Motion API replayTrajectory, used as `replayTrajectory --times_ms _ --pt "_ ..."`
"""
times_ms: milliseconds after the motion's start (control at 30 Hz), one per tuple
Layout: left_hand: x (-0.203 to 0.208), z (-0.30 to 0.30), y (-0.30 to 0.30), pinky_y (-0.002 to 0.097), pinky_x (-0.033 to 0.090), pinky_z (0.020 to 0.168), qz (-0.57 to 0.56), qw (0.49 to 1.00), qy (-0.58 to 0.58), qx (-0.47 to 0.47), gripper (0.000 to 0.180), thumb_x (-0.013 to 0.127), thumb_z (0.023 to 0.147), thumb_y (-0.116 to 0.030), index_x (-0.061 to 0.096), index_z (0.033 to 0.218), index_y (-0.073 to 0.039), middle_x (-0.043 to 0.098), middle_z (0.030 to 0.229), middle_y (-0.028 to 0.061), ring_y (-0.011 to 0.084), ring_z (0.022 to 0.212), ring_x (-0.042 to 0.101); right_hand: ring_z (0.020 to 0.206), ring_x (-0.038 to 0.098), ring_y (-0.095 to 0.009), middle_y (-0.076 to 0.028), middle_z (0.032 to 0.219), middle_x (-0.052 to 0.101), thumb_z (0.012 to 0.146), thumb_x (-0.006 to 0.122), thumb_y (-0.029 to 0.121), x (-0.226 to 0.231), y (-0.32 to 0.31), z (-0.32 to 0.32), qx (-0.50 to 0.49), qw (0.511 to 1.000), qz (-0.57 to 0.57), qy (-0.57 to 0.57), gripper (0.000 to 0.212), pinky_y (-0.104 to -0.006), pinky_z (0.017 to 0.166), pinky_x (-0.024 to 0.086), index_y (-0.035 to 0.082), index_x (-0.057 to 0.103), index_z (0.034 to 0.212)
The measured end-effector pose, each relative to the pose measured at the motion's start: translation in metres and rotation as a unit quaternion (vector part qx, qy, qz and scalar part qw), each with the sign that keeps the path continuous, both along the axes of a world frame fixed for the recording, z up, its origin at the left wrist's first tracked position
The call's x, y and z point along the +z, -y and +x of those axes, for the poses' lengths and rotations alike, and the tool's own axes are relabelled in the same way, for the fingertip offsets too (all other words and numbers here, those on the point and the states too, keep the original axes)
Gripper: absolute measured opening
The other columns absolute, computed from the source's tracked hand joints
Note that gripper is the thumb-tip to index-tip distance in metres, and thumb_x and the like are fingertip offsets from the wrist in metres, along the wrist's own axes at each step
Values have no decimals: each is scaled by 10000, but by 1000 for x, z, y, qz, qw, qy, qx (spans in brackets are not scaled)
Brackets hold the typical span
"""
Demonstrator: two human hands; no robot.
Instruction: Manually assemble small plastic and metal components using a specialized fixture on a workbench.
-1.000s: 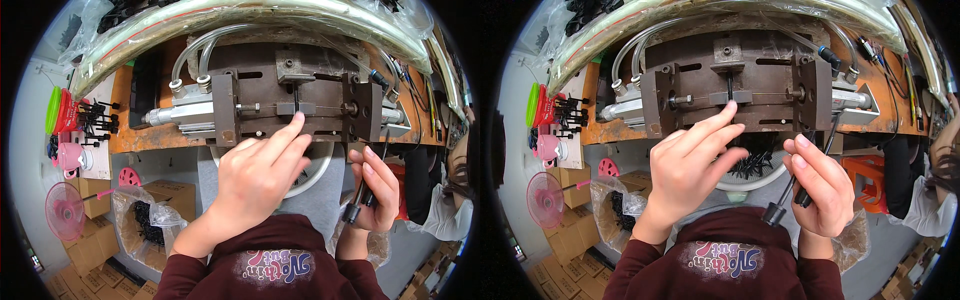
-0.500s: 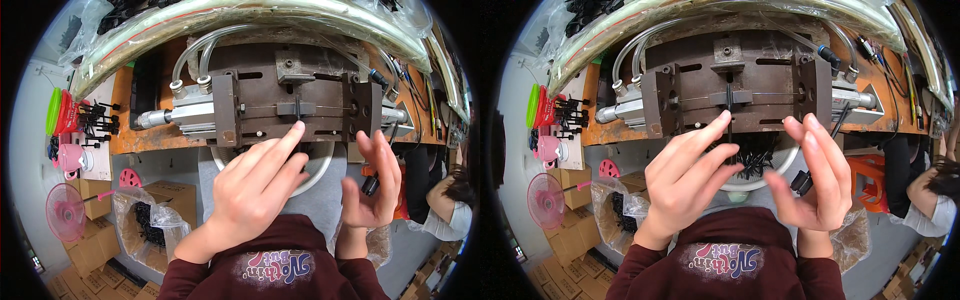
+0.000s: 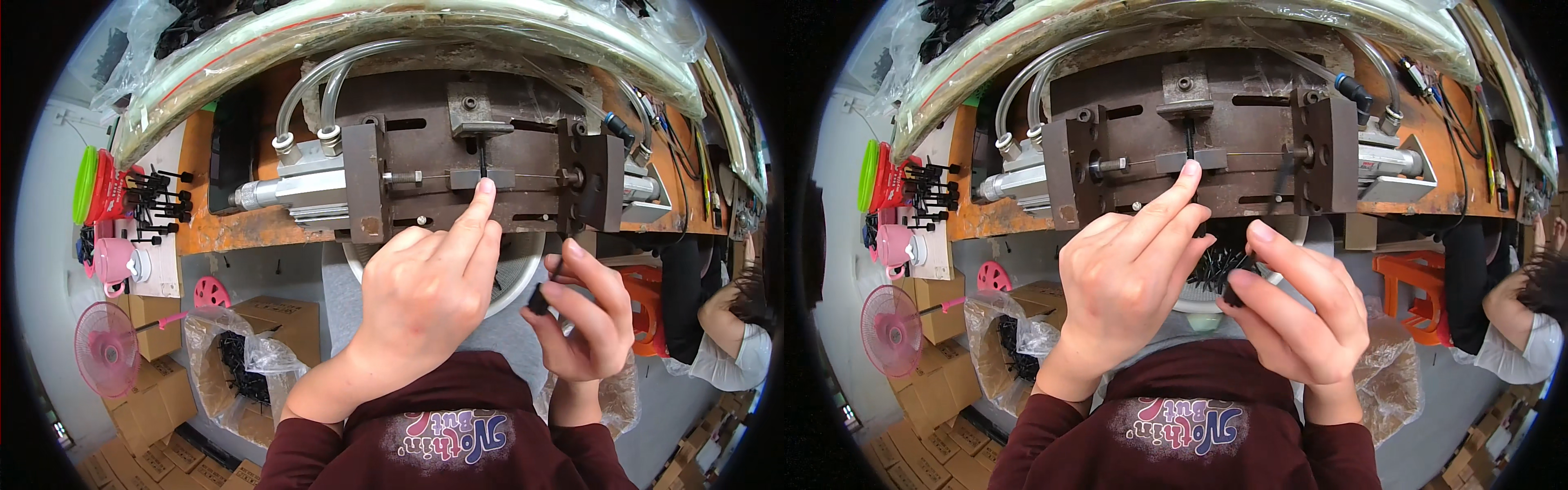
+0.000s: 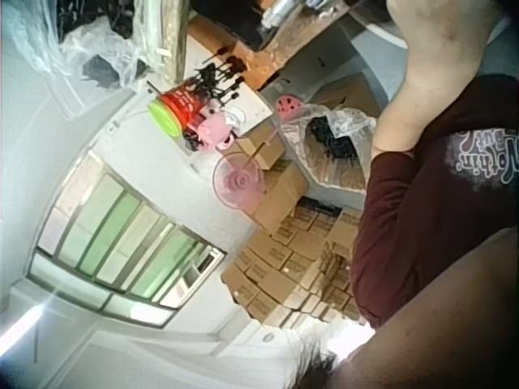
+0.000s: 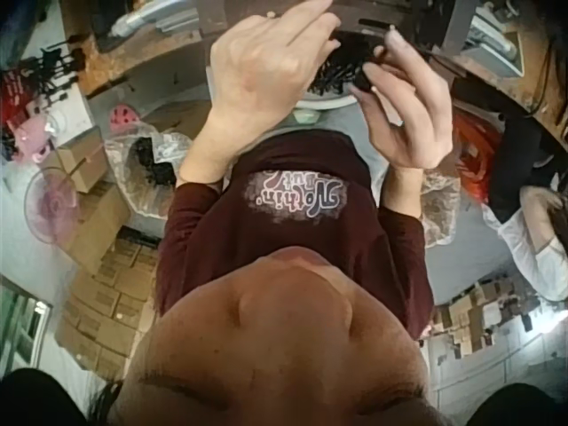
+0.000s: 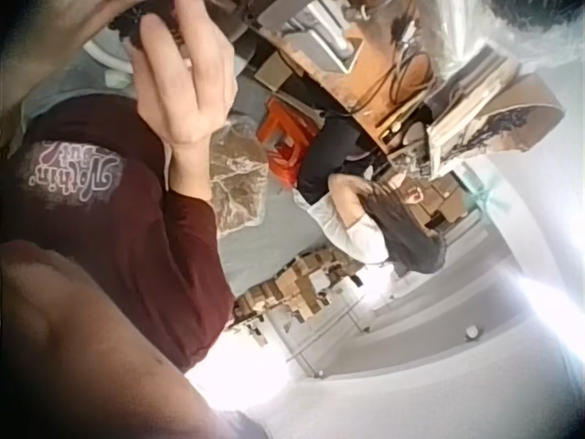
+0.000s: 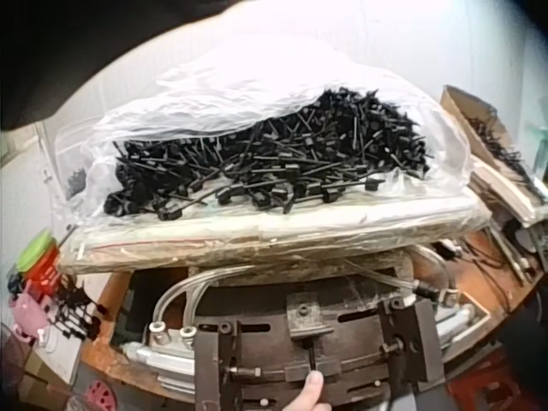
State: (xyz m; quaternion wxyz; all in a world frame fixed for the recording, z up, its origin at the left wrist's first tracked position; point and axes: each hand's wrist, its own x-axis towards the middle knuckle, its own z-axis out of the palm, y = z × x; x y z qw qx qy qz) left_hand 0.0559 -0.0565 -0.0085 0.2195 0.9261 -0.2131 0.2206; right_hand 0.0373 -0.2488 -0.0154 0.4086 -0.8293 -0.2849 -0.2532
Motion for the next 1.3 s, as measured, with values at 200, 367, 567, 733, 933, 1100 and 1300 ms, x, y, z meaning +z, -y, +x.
replayTrajectory --times_ms 200,367,567,733,933,1100,1300 --pt "-2 1 -4 273 500 591 -22 1000 6 -10 266 829 724 -121 737 963 -52 728 1212 90 163 645 657 965 725 -339 -182 1165 699 659 836 -28 3 -4 5 14 998 -54 19 354 -378 793 602 -5 747 1001" --pt "5 -16 -22 281 504 577 -66 992 -68 -81 270 843 714 -173 750 942 -64 742 1162 85 171 641 661 976 727 -327 -218 1209 694 694 800 -43 7 -10 11 23 997 -77 -5 316 -371 793 597 -30 721 999" --pt "3 -38 -33 292 542 603 -117 967 -170 -150 340 860 721 -301 755 959 -82 753 1079 56 191 694 701 787 706 -244 -200 1283 671 808 708 23 9 -25 24 27 982 -183 -42 212 -326 707 558 -14 672 1013" --pt "-4 -42 -36 295 557 630 -115 967 -166 -156 336 848 749 -334 759 962 -90 754 1048 36 189 720 713 628 632 -196 -139 1296 685 739 778 9 14 -32 30 0 970 -238 -43 260 -298 593 507 32 668 973" --pt "-13 -44 -36 297 571 641 -131 961 -165 -180 254 826 796 -287 758 943 -91 760 1002 25 174 729 719 576 604 -197 -113 1302 684 742 788 33 27 -36 33 -6 962 -267 -50 260 -300 572 499 46 669 974" --pt "-17 -46 -37 304 580 644 -136 962 -149 -182 218 809 820 -257 754 934 -79 765 975 40 182 737 728 646 658 -244 -122 1073 719 770 806 157 61 -32 54 56 962 -267 -31 336 -338 592 526 62 616 1030" --pt "-22 -54 -38 295 573 632 -146 961 -149 -179 173 794 842 -236 756 914 -83 768 979 39 178 728 727 665 607 -120 -23 951 739 816 806 197 120 -47 169 -60 961 -187 194 255 -271 590 477 80 728 1029"
